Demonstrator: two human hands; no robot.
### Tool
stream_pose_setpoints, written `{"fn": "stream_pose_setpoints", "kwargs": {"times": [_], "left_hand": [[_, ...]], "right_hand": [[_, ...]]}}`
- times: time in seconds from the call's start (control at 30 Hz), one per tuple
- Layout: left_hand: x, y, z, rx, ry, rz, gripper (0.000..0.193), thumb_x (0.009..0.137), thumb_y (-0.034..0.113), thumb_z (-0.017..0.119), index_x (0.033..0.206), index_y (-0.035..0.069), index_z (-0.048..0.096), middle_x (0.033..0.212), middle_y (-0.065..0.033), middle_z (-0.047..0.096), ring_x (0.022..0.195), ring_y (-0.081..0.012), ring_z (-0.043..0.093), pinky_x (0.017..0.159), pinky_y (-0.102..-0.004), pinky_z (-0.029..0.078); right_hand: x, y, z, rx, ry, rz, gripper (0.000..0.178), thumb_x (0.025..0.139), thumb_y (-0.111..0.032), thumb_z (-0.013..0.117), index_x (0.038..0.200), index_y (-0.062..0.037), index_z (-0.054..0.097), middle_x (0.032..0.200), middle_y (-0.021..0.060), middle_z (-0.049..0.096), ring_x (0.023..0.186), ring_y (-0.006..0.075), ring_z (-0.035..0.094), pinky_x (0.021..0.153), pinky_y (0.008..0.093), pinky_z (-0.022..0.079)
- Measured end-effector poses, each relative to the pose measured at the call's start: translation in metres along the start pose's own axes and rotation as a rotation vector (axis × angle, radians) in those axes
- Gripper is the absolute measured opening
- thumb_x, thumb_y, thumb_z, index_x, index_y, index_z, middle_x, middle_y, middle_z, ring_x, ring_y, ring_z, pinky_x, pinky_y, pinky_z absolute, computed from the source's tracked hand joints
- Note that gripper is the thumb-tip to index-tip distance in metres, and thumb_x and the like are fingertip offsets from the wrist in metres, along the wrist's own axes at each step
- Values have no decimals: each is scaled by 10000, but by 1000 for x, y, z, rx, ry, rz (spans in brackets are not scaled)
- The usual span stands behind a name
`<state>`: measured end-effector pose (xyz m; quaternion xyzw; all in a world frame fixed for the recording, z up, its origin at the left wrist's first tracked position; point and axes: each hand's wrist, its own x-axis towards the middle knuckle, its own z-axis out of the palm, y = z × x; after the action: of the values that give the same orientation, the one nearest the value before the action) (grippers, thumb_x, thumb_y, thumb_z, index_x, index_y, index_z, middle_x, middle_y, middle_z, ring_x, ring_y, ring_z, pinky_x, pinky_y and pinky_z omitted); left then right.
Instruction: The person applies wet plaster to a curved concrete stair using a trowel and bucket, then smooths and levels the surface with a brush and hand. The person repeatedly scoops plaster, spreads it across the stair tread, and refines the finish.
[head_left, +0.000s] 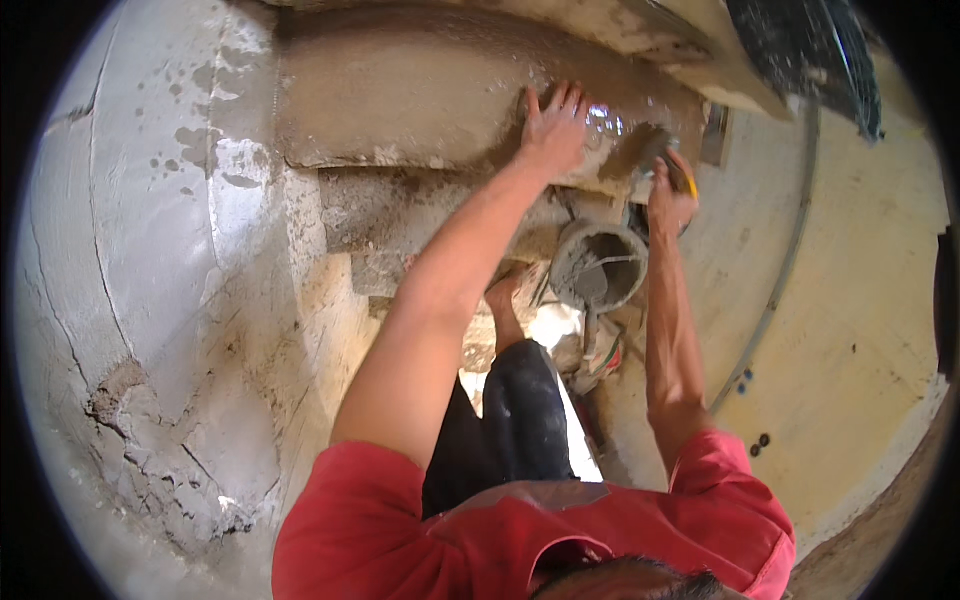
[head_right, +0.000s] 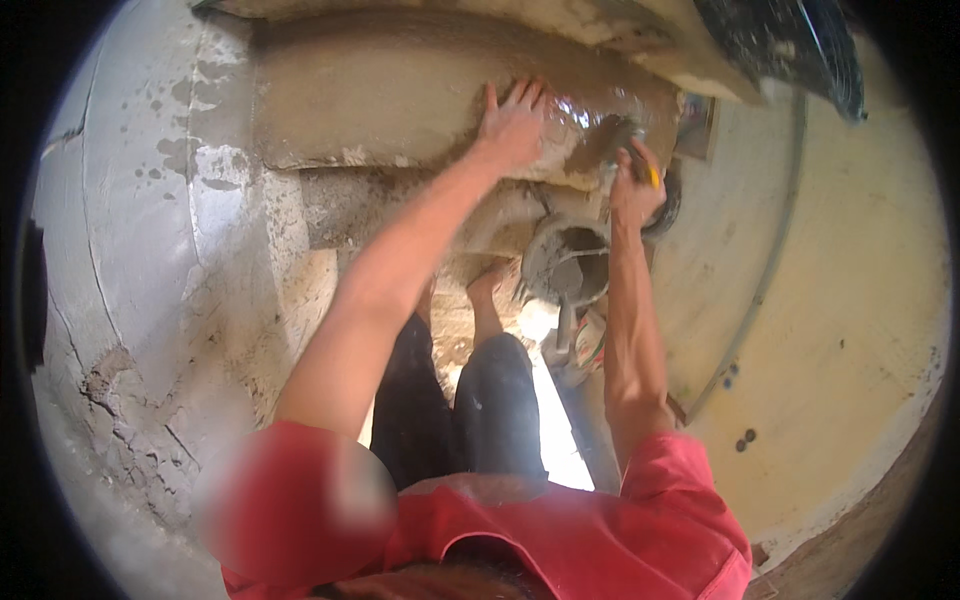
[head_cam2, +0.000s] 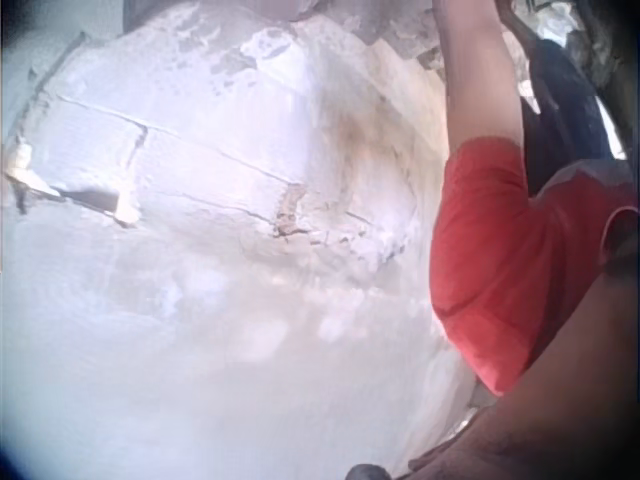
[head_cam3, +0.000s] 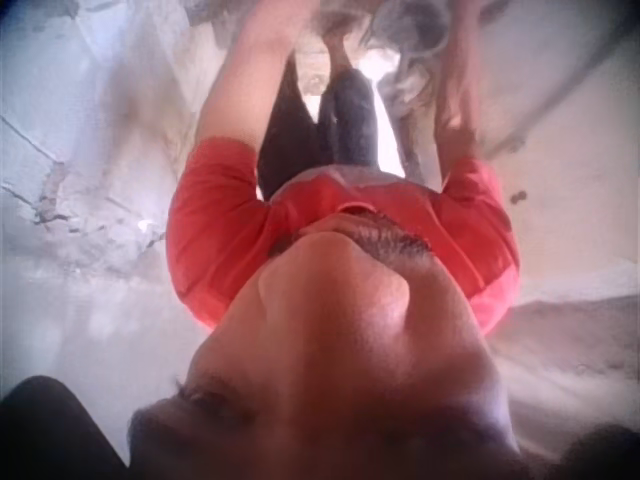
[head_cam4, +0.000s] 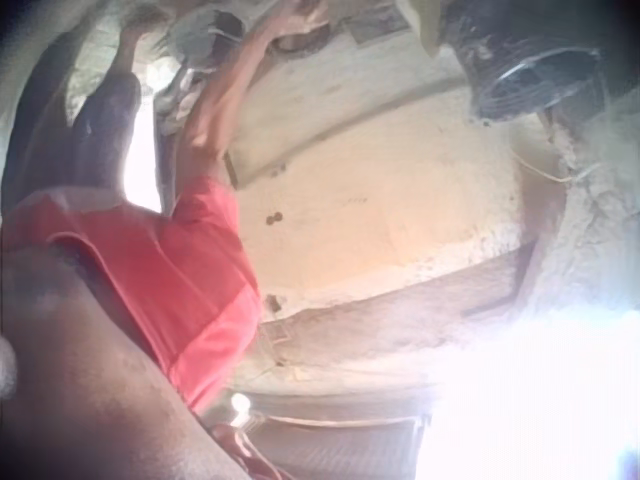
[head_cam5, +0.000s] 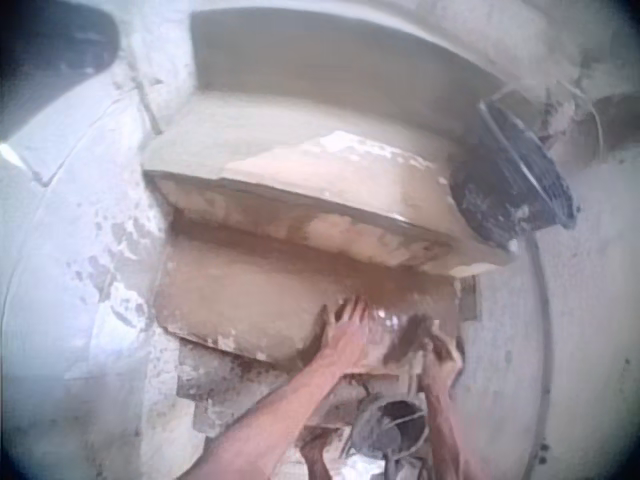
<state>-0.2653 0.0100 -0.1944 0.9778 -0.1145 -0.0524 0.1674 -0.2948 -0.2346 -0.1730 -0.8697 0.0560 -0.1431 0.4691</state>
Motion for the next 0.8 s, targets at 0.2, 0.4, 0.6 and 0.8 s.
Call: {"fn": "stream_pose_setpoints", "kwargs": {"times": [0.2, 0.4, 0.6, 0.8], "left_hand": [[33, 10, -30, 200, -273, 12, 767, 862, 257, 765, 1547, 73, 473, 1609, -131, 433, 1511, -306, 373, 1221, -715, 182], [55, 19, -72, 179, -329, -68, 329, 911, 262, 760, 1193, 92, 755, 1212, -144, 724, 1238, -280, 631, 1112, -583, 333], [-13, -43, -84, -84, 309, -238, 162, 908, 252, 746, 1021, 139, 773, 958, -119, 769, 992, -307, 710, 966, -445, 418], [-46, -69, -65, 85, 245, -271, 178, 920, 205, 702, 1063, 100, 710, 970, -132, 748, 973, -347, 696, 943, -482, 459]], "right_hand": [[-7, -3, 2, 169, 18, 242, 284, 929, -69, 756, 1210, -27, 755, 940, 45, 755, 827, 98, 675, 744, 254, 546], [-8, 3, -3, 280, 56, 270, 281, 931, -63, 754, 1210, -25, 751, 925, 39, 739, 809, 91, 659, 734, 243, 531], [-11, 22, -2, 391, 82, 319, 259, 923, -43, 766, 1181, -31, 756, 979, 41, 734, 874, 98, 663, 800, 256, 535], [-8, 15, -3, 394, 87, 331, 258, 926, -29, 760, 1184, -31, 754, 955, 27, 723, 855, 91, 650, 775, 253, 530]]}}
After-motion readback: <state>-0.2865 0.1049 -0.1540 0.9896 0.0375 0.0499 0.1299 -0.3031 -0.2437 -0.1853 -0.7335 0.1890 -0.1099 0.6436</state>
